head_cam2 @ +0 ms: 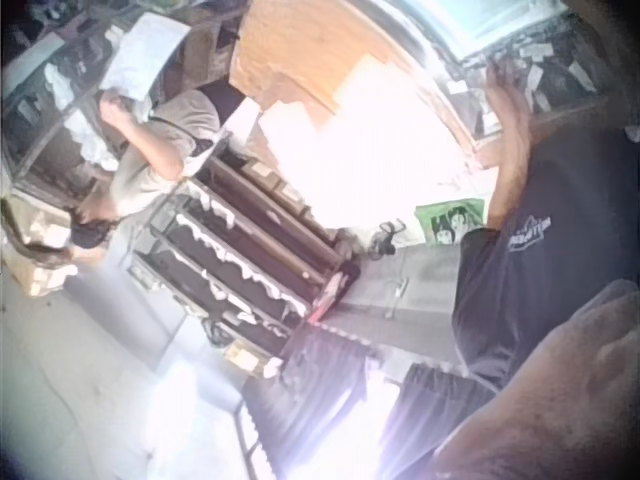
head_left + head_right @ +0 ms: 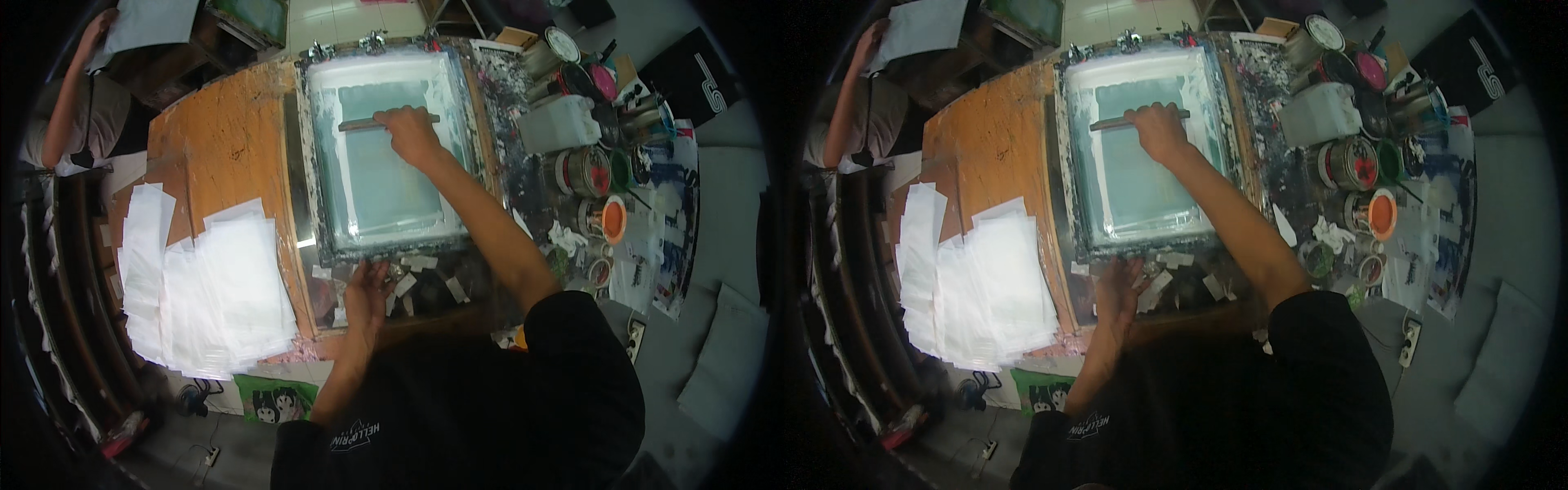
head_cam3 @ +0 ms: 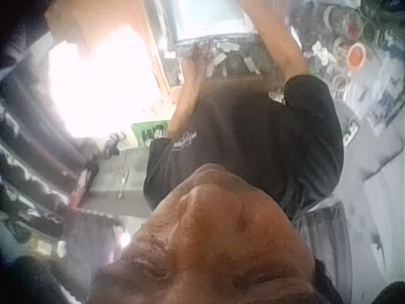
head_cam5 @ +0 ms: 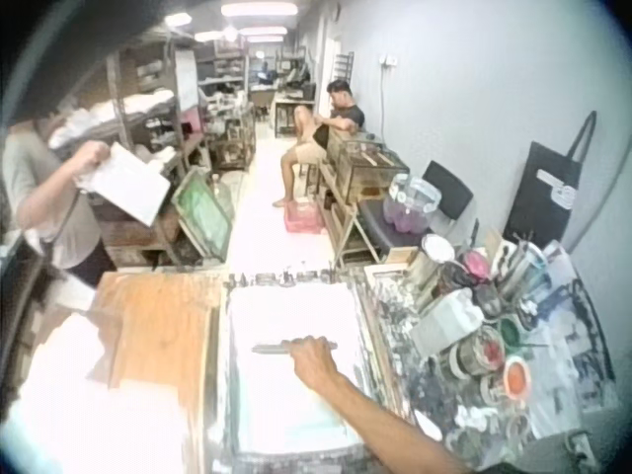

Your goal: The person repeatedly places white paper sheets onto a screen printing frame, uses a squeegee to pull ink across the mesh, and lifts the frame to reveal printed sheets. A coworker removes finished prints from the side. The cycle continues with multiple sheets throughout the clip.

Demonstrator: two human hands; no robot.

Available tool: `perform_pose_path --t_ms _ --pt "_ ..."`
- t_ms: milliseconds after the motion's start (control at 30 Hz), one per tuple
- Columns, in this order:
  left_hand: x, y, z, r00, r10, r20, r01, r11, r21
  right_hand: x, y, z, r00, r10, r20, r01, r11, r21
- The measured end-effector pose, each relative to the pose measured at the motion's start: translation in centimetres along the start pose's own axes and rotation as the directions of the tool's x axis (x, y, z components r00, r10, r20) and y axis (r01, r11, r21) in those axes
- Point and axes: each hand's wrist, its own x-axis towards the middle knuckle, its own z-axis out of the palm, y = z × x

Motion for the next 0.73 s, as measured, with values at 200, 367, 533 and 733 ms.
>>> perform_pose_path --t_ms 200,367,533,733 --pt "1.1 0.0 -0.8 0.998 0.054 0.037 -0.054 0.998 0.017 -13.7 -5.6 1.7 0.996 -0.028 -0.083 0.033 0.997 0.069" --pt "1.1 -0.1 -0.9 0.994 0.051 0.101 -0.053 0.999 0.011 -21.3 -9.2 0.5 1.0 0.009 -0.02 -0.005 0.979 0.203" --pt "-1.1 0.6 0.4 0.994 0.039 0.099 -0.036 0.999 -0.028 -19.1 -8.6 -3.3 0.998 -0.064 0.006 0.062 0.983 0.174" --pt "-6.4 4.9 3.0 0.89 0.192 0.414 -0.212 0.977 0.003 -16.6 -10.7 -12.5 0.966 -0.123 -0.226 0.144 0.986 0.079"
